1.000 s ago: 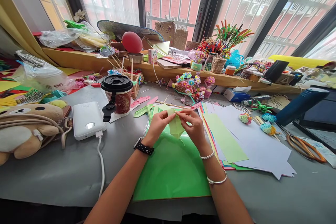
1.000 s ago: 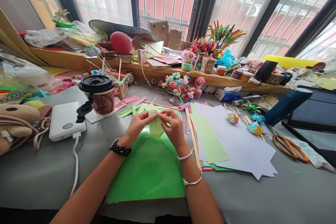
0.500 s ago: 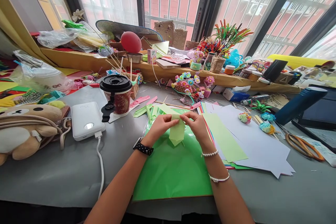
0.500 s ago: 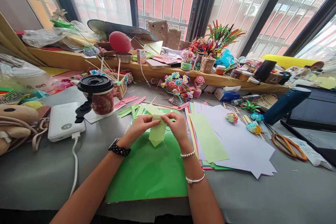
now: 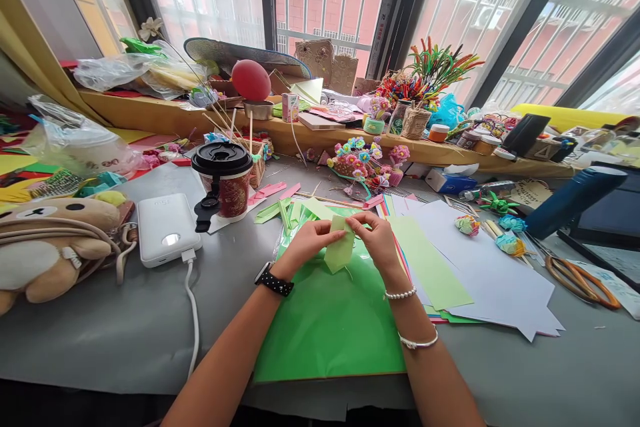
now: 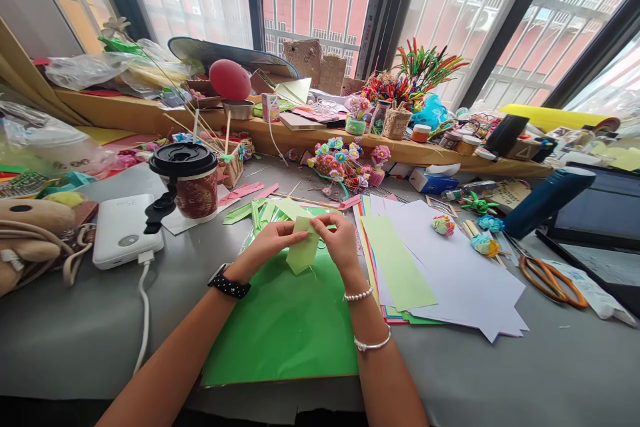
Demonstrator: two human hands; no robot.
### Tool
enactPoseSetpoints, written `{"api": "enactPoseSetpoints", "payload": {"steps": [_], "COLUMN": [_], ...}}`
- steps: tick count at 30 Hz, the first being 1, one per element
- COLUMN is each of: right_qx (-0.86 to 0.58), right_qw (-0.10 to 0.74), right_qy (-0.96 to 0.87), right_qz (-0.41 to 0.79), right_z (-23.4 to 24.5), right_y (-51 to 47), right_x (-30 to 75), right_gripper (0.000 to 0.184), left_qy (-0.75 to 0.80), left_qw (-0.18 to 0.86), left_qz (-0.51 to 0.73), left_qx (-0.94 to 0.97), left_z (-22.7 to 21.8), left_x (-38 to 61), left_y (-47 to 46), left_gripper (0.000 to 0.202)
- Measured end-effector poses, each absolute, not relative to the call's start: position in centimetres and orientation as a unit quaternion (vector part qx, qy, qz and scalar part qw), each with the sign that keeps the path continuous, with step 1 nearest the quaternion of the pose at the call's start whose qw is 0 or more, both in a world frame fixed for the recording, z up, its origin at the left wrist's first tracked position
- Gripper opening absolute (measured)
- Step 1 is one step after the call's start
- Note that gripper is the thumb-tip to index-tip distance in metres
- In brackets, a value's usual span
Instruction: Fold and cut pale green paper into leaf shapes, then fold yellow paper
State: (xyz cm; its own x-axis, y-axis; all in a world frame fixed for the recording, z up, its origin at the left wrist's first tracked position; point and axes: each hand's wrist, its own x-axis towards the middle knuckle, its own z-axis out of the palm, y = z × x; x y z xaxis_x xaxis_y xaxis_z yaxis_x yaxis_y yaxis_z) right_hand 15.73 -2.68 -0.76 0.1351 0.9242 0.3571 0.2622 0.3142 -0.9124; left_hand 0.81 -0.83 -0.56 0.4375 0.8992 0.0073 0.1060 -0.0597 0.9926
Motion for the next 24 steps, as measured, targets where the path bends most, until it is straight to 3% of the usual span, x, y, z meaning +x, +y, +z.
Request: {"api": "enactPoseSetpoints", "payload": {"steps": [12,24], "right_qx": [-0.498,-0.490], "right_qw": [0.553,0.525], "right_qy": [-0.604,-0.576], "right_qz": [0.286,0.391], "right_z": [-0.45,-0.72], "right_y": [-2.91,-2.69], "right_x": [15.56,15.85], "right_gripper": [0.020,0.025], "left_qy": [0.400,0.406], "left_qw": [0.562,0.559], "left_qz": [0.360,0.350], "left_qx": [0.627,0.633], "left_z": [-0.22,-0.29], "left_x": [0.81,0.62], "left_y": [-1.08,-1.01], "left_gripper": [0.034,0.033]}}
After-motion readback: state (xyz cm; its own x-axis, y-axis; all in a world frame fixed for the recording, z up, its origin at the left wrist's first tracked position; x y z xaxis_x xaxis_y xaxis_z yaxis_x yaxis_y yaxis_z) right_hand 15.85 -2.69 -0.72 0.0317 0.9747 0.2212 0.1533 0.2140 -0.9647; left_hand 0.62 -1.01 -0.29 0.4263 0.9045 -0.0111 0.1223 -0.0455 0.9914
